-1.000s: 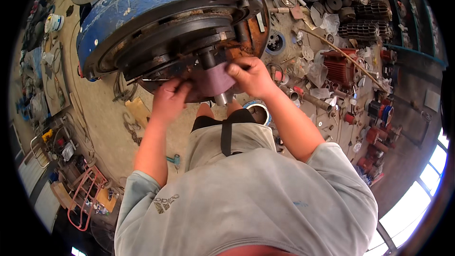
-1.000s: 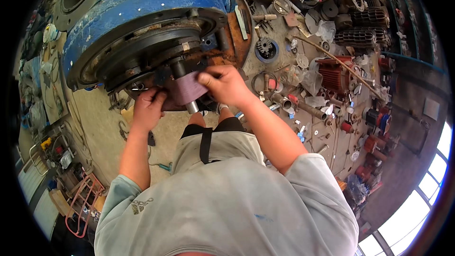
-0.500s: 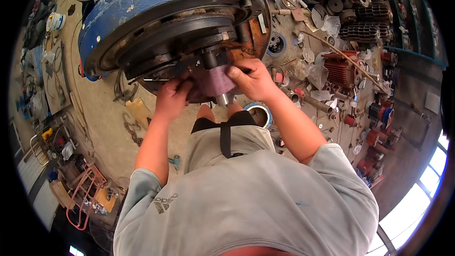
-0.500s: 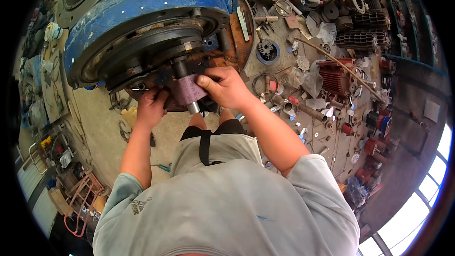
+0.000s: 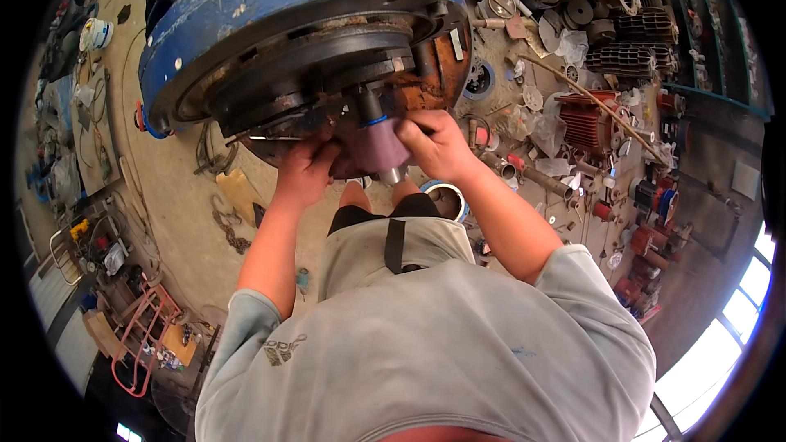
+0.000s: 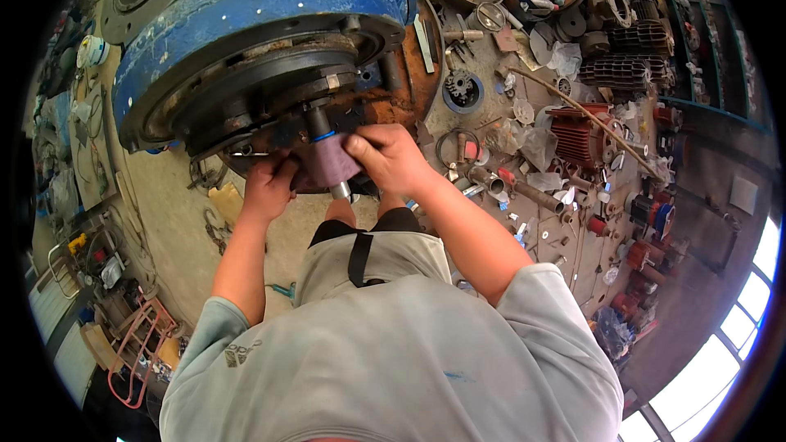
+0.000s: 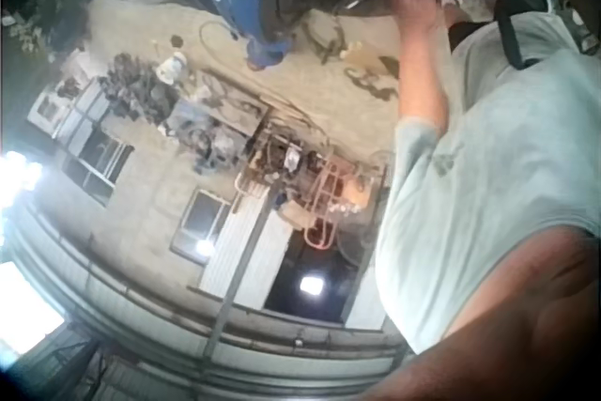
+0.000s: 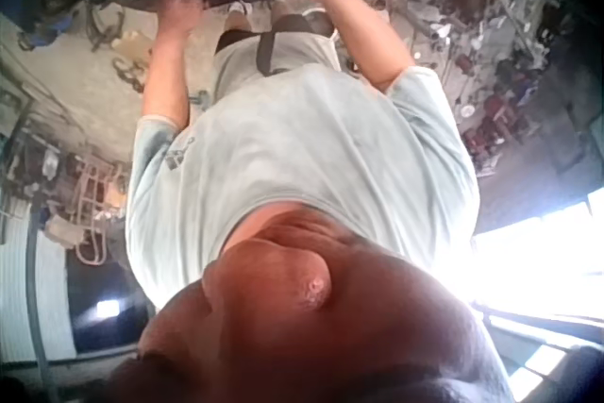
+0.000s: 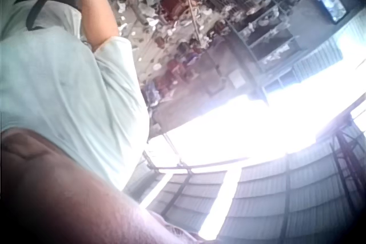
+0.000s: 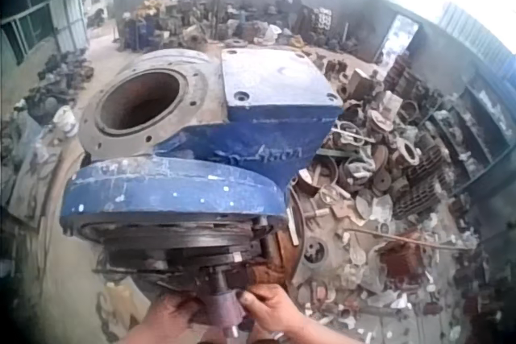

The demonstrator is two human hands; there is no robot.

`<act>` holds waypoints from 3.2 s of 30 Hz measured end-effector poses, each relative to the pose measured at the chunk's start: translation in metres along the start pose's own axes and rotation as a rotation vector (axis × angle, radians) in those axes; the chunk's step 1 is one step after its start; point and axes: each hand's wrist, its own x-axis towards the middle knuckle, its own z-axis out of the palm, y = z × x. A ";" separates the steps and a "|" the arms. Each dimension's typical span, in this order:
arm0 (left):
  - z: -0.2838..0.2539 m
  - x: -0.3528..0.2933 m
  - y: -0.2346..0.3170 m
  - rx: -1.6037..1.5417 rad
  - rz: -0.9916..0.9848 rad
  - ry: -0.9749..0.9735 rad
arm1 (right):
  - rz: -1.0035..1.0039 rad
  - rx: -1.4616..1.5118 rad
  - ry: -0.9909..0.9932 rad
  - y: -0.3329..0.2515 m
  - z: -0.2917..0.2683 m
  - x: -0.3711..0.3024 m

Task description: The person uses a hammer and chisel to remove a metal component from a large blue motor assembly. After removal, they sand the exposed shaft with sandpaper, then walk to a sink to wash their hands.

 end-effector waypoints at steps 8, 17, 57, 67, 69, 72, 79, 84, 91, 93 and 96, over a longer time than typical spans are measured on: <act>-0.003 0.005 -0.011 0.009 0.142 0.047 | 0.058 0.094 -0.012 0.002 0.003 0.000; -0.007 0.009 -0.007 -0.049 0.171 -0.004 | 0.032 0.071 0.001 0.003 -0.004 0.011; 0.038 -0.058 0.023 -0.129 0.135 -0.190 | 0.411 0.056 -0.021 0.047 -0.010 -0.061; -0.039 -0.109 -0.034 0.079 0.198 0.028 | 0.418 -0.096 0.206 -0.076 -0.002 -0.054; -0.062 -0.124 -0.034 0.101 0.212 0.029 | 0.516 0.074 0.141 -0.100 0.019 -0.038; -0.087 -0.146 -0.033 0.080 0.242 -0.008 | 0.726 0.187 -0.010 -0.098 0.052 -0.011; -0.091 -0.158 -0.011 -0.075 0.369 -0.101 | 0.836 0.646 -0.040 -0.078 0.056 -0.010; -0.073 -0.147 0.021 -0.145 0.480 -0.260 | 0.819 1.020 -0.307 -0.052 0.047 -0.013; -0.037 -0.117 0.064 -0.174 0.424 -0.441 | 0.673 0.907 -0.389 -0.062 0.028 -0.035; -0.022 -0.106 0.076 -0.195 0.420 -0.474 | 0.642 0.825 -0.327 -0.079 0.004 -0.053; -0.011 -0.095 0.092 -0.142 0.395 -0.467 | 0.450 0.603 -0.263 -0.093 -0.030 -0.077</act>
